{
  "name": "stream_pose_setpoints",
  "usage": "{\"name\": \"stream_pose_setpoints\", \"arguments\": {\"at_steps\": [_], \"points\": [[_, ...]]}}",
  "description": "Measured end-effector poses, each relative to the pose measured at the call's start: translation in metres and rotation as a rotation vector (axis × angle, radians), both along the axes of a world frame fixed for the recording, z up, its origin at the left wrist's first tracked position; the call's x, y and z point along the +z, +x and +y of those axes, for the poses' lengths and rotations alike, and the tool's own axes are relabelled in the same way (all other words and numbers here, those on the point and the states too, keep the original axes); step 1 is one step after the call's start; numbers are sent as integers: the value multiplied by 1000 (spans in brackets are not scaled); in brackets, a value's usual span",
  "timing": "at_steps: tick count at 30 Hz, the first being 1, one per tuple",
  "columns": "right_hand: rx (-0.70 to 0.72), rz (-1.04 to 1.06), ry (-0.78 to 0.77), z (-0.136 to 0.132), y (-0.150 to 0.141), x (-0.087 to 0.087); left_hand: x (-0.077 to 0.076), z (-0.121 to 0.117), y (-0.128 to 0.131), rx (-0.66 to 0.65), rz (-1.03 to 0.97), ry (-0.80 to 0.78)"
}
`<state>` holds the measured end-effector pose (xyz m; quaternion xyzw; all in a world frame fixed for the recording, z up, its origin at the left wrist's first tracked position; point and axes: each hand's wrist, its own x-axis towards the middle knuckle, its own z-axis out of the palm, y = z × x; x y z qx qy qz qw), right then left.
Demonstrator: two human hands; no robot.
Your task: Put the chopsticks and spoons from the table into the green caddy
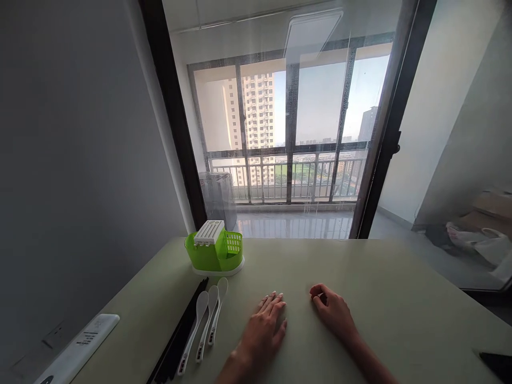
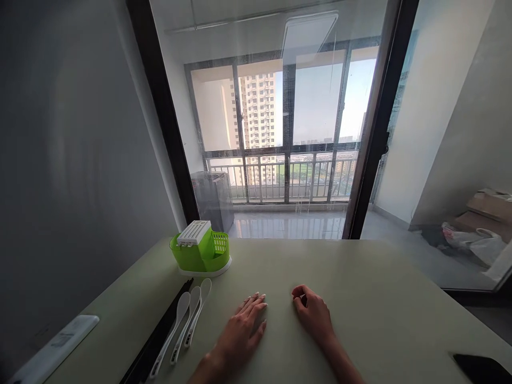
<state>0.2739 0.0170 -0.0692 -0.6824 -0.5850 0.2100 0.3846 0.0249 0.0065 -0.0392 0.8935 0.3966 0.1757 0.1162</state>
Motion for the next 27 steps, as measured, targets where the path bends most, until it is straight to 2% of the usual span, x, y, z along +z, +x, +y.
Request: {"name": "stream_pose_setpoints", "arguments": {"at_steps": [13, 17, 19, 22, 25, 27], "points": [[22, -3, -4, 1, 3, -2, 0, -3, -1, 1, -15, -3], [20, -5, -5, 1, 2, -2, 4, -12, -5, -8, 17, 4], [19, -7, -8, 1, 2, -3, 14, -23, -10, -23, 30, 15], [21, -11, -10, 0, 2, -3, 38, -38, -24, 20, -22, 87], [23, -17, -15, -1, 3, -3, 62, -41, -50, 195, -105, 191], [22, -22, -16, -1, 3, -3, 73, -37, -76, 353, -134, 251]]}}
